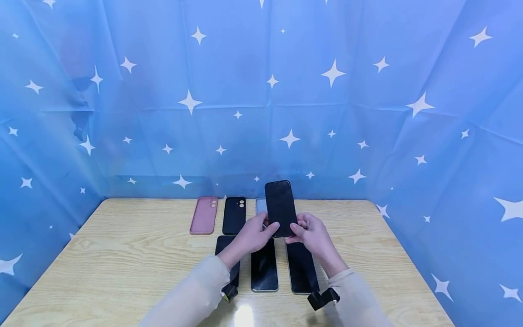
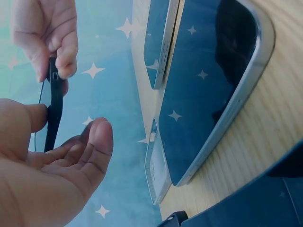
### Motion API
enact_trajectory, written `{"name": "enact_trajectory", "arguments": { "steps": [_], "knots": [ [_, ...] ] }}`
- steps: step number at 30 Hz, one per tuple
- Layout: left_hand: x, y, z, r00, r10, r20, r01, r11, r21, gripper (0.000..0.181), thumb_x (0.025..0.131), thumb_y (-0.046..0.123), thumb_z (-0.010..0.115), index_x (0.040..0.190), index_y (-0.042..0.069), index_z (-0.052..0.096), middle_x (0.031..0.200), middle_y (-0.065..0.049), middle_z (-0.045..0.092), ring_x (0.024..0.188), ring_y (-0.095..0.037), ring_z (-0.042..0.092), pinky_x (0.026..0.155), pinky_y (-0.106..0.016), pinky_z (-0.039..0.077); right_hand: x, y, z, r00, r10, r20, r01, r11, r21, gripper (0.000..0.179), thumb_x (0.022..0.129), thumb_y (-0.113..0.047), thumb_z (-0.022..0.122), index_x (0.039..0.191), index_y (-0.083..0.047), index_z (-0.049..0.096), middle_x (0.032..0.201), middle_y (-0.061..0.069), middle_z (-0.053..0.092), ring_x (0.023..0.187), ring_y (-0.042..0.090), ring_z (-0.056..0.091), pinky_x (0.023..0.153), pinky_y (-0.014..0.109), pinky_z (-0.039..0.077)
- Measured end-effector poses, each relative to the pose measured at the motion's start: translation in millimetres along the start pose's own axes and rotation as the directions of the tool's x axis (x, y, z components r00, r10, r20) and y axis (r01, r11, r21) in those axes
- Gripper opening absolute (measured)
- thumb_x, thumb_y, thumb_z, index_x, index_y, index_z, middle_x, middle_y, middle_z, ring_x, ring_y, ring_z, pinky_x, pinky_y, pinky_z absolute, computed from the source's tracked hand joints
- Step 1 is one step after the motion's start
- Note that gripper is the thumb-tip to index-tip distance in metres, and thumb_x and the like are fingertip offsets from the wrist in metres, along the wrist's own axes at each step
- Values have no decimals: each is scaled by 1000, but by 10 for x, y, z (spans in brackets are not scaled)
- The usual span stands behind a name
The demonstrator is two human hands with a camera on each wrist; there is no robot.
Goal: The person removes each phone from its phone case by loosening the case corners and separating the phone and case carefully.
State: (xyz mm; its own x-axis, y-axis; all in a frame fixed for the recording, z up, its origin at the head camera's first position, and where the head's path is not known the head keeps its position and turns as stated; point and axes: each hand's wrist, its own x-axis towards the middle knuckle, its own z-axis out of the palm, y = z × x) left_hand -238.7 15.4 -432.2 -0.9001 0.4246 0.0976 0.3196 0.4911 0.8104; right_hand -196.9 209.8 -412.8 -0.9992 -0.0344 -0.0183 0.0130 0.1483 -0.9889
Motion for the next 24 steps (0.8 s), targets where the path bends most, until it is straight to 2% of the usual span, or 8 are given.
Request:
{"name": "enact_trajectory", "arguments": {
  "steps": [4,6,9,14,17,21,24],
  "knots": [
    [-29,30,-9,1000,9,-2,-9,994,-105,22,108,27,58,101,6,56,81,-4,63,73,-24,67,65,-32,56,-15,-36,37,1000,-16,3,16,999,31,24,106,4,50,127,16,49,106,29,65,78,34,76,79,37,64],
    [-35,35,-9,1000,14,-6,-15,985,-172,20,107,22,58,101,4,56,79,-8,65,73,-30,70,66,-36,60,-19,-48,44,1000,-16,8,15,999,37,24,106,3,51,126,16,49,104,27,65,79,33,76,78,37,64],
    [-48,34,-2,1000,5,4,-4,961,-277,16,107,15,58,105,-1,56,85,-18,69,72,-33,74,70,-44,63,-31,-52,48,1000,-12,19,12,1000,23,24,106,3,52,126,16,51,110,27,68,85,35,76,79,38,64],
    [-95,24,18,999,-22,37,36,899,-436,18,106,5,56,118,-8,56,101,-26,73,73,-32,77,72,-40,64,-36,-16,29,1000,-12,23,14,999,-48,19,105,-2,57,116,13,59,110,27,71,86,38,75,78,40,64],
    [-126,30,18,999,-25,45,43,884,-465,21,106,3,56,124,-8,55,104,-27,73,75,-33,77,71,-40,64,-28,9,4,1000,-20,2,20,994,-108,19,105,-8,60,110,11,63,105,24,73,77,34,75,76,40,64],
    [-159,37,8,999,-18,42,35,890,-455,21,105,0,55,125,-7,57,105,-27,73,73,-33,77,71,-45,64,-10,19,-33,999,-28,-25,23,985,-170,23,106,-14,60,112,6,69,100,17,74,76,28,74,80,39,63],
    [-176,30,21,999,-1,50,24,888,-459,20,104,-3,56,123,-7,57,104,-24,73,72,-34,76,69,-45,64,18,-2,-61,998,-46,-49,37,983,-181,25,107,-17,58,113,4,71,94,13,75,79,23,73,83,37,62]
  ]
}}
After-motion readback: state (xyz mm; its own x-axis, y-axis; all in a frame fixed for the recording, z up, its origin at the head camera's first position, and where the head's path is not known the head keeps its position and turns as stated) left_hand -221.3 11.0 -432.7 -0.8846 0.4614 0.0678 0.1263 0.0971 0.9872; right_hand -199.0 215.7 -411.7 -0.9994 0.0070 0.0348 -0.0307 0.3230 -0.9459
